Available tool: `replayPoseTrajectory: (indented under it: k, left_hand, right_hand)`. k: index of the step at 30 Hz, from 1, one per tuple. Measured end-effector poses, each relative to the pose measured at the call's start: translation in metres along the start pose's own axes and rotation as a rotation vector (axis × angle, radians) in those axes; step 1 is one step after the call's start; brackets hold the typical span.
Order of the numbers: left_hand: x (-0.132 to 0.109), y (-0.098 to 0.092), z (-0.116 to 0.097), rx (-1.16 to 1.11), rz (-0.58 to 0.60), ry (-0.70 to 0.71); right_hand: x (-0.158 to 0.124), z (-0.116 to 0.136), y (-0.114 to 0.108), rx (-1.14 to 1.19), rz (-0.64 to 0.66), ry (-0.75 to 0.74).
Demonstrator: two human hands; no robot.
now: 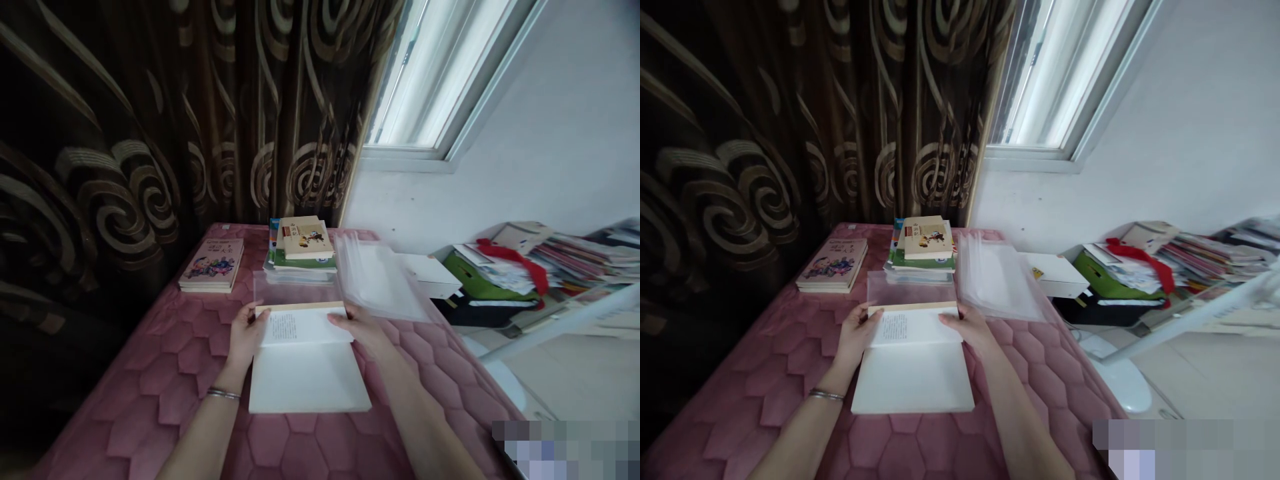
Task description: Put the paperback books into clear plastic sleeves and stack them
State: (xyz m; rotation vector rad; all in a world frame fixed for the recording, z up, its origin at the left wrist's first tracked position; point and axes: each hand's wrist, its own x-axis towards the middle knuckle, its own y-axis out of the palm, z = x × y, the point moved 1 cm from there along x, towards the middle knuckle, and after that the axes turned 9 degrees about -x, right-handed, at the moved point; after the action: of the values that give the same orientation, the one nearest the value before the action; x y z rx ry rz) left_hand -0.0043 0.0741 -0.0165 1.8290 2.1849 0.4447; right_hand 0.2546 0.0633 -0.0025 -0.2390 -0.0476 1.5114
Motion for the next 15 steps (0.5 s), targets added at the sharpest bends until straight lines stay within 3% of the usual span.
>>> replayPoseTrajectory:
  k: [9, 15]
  left_hand:
    - [-0.011, 0.003, -0.013, -0.09, 0.062, -0.002]
    - [-0.009, 0.002, -0.008, -0.043, 0.097, 0.023]
  right_hand:
    - [0.003, -0.005, 0.002, -0.072, -0.174, 0.093]
    - [0.006, -0.012, 0.0, -0.02, -0.127, 0.014]
